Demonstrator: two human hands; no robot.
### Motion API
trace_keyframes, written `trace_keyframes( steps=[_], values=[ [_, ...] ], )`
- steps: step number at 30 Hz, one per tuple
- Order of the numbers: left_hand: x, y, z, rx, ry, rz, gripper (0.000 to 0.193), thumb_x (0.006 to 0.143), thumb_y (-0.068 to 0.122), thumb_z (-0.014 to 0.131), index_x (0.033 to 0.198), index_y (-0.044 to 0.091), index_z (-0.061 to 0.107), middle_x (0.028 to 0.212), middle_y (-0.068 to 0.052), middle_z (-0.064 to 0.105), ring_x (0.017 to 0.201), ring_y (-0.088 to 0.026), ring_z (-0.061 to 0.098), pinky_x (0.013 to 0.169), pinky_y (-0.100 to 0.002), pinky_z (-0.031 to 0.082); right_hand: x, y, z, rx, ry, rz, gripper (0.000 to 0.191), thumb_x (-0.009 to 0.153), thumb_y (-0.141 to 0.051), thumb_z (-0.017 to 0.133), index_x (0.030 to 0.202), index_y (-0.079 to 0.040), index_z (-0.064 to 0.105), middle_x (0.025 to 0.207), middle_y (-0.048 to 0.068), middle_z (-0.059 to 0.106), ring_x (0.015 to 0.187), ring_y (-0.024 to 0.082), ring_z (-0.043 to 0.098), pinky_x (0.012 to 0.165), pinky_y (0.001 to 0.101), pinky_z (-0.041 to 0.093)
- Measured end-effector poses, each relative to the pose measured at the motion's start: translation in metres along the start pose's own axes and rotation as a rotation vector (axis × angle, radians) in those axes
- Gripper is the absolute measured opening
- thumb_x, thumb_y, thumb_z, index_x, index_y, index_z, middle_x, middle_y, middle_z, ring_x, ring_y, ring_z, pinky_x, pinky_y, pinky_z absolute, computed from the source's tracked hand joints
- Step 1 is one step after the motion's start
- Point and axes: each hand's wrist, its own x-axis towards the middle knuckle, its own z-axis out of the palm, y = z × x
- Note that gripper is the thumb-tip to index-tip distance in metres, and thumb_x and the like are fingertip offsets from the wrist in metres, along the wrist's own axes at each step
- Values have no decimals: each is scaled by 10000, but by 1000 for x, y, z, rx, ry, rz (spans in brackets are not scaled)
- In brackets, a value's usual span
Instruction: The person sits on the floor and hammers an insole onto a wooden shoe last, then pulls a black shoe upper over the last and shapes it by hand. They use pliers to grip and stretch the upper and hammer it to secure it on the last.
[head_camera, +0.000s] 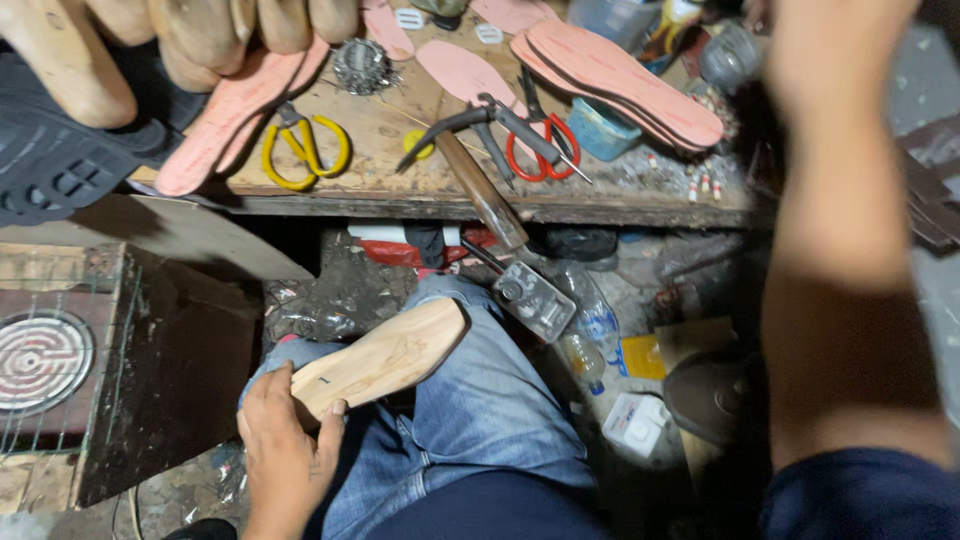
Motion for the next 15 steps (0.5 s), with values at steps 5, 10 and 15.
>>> trace_keyframes(
  steps=[5,10,15],
  values=[
    [-11,-7,5,18,10,68,760,817,243,756,1442,-43,434,1378,-283,495,1282,-467,457,1095,-535,384,-192,32,-26,19,-269,110,102,1030,-107,712,997,-19,671,893,137,658,772,243,615,746,392,508],
    [-21,-15,14,36,-19,146,768,871,243,746,1482,-75,408,1398,-318,473,1330,-465,436,1155,-550,351,-346,101,-100,-403,-428,495,253,963,-215,671,1132,-61,778,1037,186,716,947,430,677,831,516,537],
    [-34,-18,26,64,-63,161,762,925,245,740,1518,-93,401,1392,-324,472,1335,-453,428,1160,-528,345,-437,139,-154,-666,-319,1074,486,898,-271,731,1269,32,648,1185,313,609,1094,517,593,910,574,493]
  ],
)
